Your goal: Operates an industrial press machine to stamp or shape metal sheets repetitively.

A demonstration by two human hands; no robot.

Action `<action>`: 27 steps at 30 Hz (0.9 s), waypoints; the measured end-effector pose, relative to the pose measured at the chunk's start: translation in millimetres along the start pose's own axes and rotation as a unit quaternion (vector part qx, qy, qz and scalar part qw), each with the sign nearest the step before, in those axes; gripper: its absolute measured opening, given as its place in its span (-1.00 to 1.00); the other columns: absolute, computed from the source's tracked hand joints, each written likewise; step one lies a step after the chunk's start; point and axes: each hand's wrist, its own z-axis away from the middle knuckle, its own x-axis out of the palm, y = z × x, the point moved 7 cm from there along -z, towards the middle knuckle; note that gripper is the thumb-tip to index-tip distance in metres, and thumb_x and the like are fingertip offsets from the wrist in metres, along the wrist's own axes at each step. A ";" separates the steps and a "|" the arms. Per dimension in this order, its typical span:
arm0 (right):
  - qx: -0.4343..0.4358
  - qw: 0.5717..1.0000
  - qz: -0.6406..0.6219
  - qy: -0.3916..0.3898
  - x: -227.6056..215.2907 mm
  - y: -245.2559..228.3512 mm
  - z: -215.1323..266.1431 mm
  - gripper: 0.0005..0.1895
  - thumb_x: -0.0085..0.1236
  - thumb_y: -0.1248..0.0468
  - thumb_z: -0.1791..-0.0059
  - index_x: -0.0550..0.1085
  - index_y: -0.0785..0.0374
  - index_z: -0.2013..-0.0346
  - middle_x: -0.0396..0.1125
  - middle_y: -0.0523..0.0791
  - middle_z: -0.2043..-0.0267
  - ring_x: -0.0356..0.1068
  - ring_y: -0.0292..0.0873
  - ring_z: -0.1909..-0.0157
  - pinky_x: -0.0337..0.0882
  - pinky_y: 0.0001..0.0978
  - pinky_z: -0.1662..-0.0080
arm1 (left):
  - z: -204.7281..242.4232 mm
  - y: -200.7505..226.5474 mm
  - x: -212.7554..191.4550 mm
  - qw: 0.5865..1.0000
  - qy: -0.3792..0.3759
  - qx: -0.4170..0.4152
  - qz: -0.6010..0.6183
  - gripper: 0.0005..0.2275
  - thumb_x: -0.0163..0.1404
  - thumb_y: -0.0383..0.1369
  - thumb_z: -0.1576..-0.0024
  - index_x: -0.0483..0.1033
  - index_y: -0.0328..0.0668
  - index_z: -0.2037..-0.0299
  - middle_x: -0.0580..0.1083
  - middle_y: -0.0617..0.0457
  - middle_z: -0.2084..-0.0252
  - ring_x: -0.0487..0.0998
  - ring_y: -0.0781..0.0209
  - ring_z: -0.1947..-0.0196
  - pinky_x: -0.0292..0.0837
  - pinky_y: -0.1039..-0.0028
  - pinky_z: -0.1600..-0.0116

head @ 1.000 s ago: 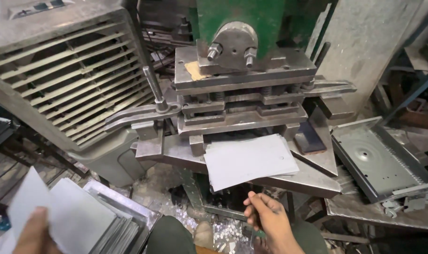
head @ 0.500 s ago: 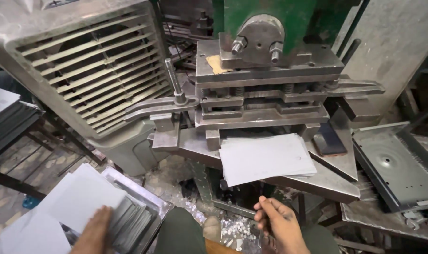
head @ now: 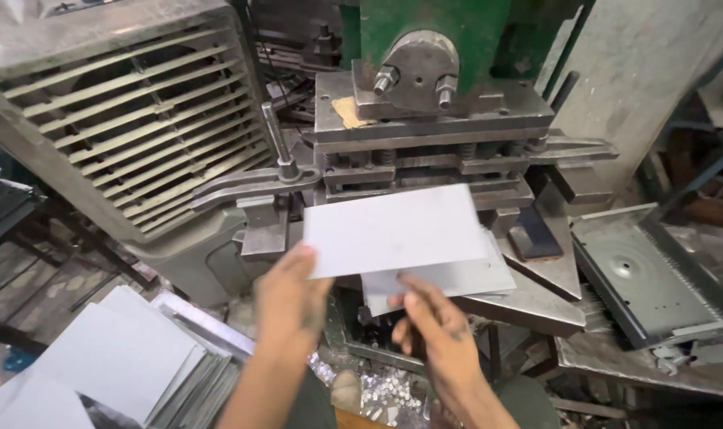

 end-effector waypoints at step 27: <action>-0.081 0.972 0.037 0.218 -7.0 -88.8 -145.4 -0.82 -0.02 0.28 -0.09 0.53 0.23 0.30 0.33 -0.15 0.60 0.20 -0.32 0.64 0.10 -0.49 0.60 | -59.8 -3.1 -161.9 0.971 0.048 0.041 -0.229 -0.70 -0.14 -0.47 -0.31 0.47 -0.45 -0.19 0.60 -0.34 -0.06 0.60 -0.16 -0.06 0.50 0.14 -0.15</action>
